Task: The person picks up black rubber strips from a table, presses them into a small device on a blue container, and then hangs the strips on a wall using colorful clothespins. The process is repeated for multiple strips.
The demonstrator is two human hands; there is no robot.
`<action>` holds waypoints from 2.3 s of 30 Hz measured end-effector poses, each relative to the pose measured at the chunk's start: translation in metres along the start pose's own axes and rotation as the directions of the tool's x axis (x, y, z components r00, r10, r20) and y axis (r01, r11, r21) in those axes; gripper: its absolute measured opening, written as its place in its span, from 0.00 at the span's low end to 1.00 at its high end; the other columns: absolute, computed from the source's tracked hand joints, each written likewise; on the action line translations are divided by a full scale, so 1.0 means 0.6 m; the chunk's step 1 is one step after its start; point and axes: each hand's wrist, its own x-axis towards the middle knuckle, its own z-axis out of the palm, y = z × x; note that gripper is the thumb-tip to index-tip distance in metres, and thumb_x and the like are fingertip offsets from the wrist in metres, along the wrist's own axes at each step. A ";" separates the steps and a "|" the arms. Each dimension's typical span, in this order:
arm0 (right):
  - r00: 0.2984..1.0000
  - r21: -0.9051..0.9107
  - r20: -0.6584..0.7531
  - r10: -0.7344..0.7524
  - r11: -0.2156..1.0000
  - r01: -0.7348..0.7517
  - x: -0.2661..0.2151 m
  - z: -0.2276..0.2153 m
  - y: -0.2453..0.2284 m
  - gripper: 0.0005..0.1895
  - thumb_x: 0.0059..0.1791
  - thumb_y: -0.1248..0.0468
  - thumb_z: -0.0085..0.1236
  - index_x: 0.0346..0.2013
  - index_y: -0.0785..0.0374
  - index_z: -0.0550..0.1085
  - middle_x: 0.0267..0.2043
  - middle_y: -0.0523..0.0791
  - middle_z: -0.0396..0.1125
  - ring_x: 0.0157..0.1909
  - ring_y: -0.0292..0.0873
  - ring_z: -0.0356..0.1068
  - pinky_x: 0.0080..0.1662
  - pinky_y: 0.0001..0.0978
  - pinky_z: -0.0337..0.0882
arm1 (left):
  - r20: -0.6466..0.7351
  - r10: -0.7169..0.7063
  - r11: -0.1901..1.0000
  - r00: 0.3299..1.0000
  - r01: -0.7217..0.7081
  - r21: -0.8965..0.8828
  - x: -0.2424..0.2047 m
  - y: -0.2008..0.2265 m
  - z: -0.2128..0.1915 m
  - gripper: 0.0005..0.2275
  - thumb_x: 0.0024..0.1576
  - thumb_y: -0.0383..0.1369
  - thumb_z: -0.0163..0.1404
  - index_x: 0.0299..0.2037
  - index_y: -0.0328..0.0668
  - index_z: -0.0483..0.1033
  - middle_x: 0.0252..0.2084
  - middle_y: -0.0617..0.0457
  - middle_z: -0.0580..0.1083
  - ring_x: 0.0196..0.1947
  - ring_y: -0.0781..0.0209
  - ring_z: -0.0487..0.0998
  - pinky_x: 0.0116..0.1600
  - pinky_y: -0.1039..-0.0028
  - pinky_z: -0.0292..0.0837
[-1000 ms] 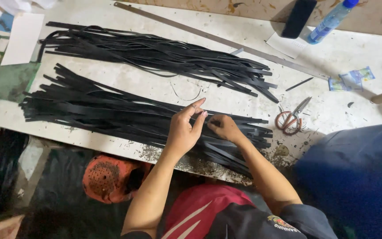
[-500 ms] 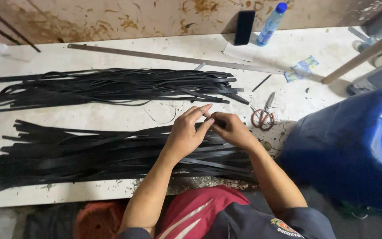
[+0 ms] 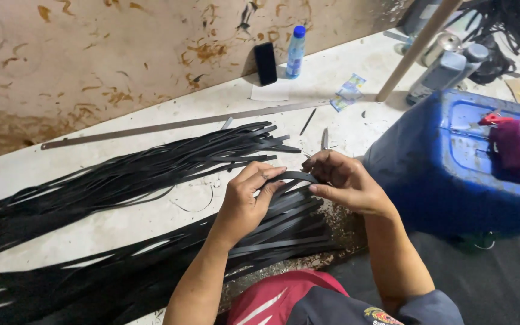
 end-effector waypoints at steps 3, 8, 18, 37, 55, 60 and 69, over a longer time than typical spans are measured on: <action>0.999 -0.216 -0.037 -0.030 0.976 0.021 -0.038 -0.034 0.009 0.16 0.45 0.75 0.67 0.45 0.74 0.74 0.39 0.51 0.70 0.38 0.42 0.72 0.39 0.36 0.77 | 0.027 0.000 1.000 1.000 0.000 -0.003 0.006 -0.002 -0.006 0.05 0.62 0.26 0.52 0.42 0.39 0.83 0.30 0.50 0.77 0.34 0.50 0.83 0.40 0.69 0.78; 0.999 -0.507 0.029 0.042 0.862 -0.022 -0.057 -0.035 -0.084 0.04 0.49 0.70 0.62 0.33 0.70 0.77 0.24 0.50 0.70 0.26 0.41 0.72 0.30 0.36 0.72 | 0.423 -0.075 0.958 0.903 0.182 -0.220 0.030 0.003 -0.040 0.09 0.63 0.27 0.51 0.32 0.37 0.82 0.21 0.48 0.77 0.25 0.57 0.78 0.34 0.69 0.75; 0.975 -0.424 0.181 0.128 0.905 -0.040 -0.046 -0.038 -0.148 0.09 0.51 0.70 0.57 0.27 0.67 0.79 0.16 0.47 0.71 0.20 0.36 0.71 0.26 0.28 0.73 | 0.643 0.052 0.941 0.765 0.177 -0.287 0.112 0.053 0.025 0.07 0.60 0.28 0.53 0.43 0.36 0.83 0.32 0.39 0.82 0.35 0.52 0.84 0.44 0.64 0.78; 0.998 -0.434 0.020 -0.055 0.899 0.059 -0.170 -0.279 -0.209 0.09 0.52 0.72 0.54 0.38 0.72 0.81 0.19 0.46 0.73 0.18 0.35 0.70 0.25 0.28 0.75 | 0.536 0.222 0.943 0.814 -0.040 -0.330 0.223 0.113 0.210 0.08 0.60 0.27 0.54 0.47 0.37 0.83 0.35 0.41 0.82 0.33 0.49 0.84 0.38 0.67 0.76; 0.985 -0.053 -0.121 -0.127 0.991 0.121 -0.065 -0.089 -0.002 0.08 0.53 0.71 0.58 0.30 0.73 0.77 0.23 0.48 0.70 0.27 0.38 0.66 0.34 0.32 0.71 | -0.414 0.020 0.966 0.910 -0.124 -0.225 0.120 0.086 0.178 0.19 0.67 0.23 0.41 0.67 0.26 0.55 0.56 0.32 0.75 0.52 0.49 0.79 0.55 0.59 0.81; 0.988 -0.368 0.091 -0.125 0.918 0.150 -0.039 -0.053 -0.059 0.09 0.54 0.63 0.55 0.40 0.66 0.78 0.34 0.43 0.76 0.36 0.31 0.72 0.38 0.25 0.71 | 0.119 0.387 0.628 0.914 -0.356 0.692 0.065 0.089 0.120 0.19 0.65 0.25 0.56 0.66 0.33 0.68 0.67 0.36 0.68 0.69 0.38 0.67 0.73 0.47 0.64; 0.985 -0.497 0.174 0.010 0.864 0.079 -0.047 -0.084 -0.116 0.08 0.49 0.69 0.58 0.26 0.67 0.80 0.12 0.49 0.68 0.15 0.40 0.67 0.23 0.34 0.71 | 0.226 -0.145 0.973 0.963 0.097 0.210 -0.005 0.068 -0.033 0.05 0.58 0.23 0.54 0.32 0.35 0.82 0.29 0.47 0.81 0.30 0.52 0.83 0.37 0.69 0.74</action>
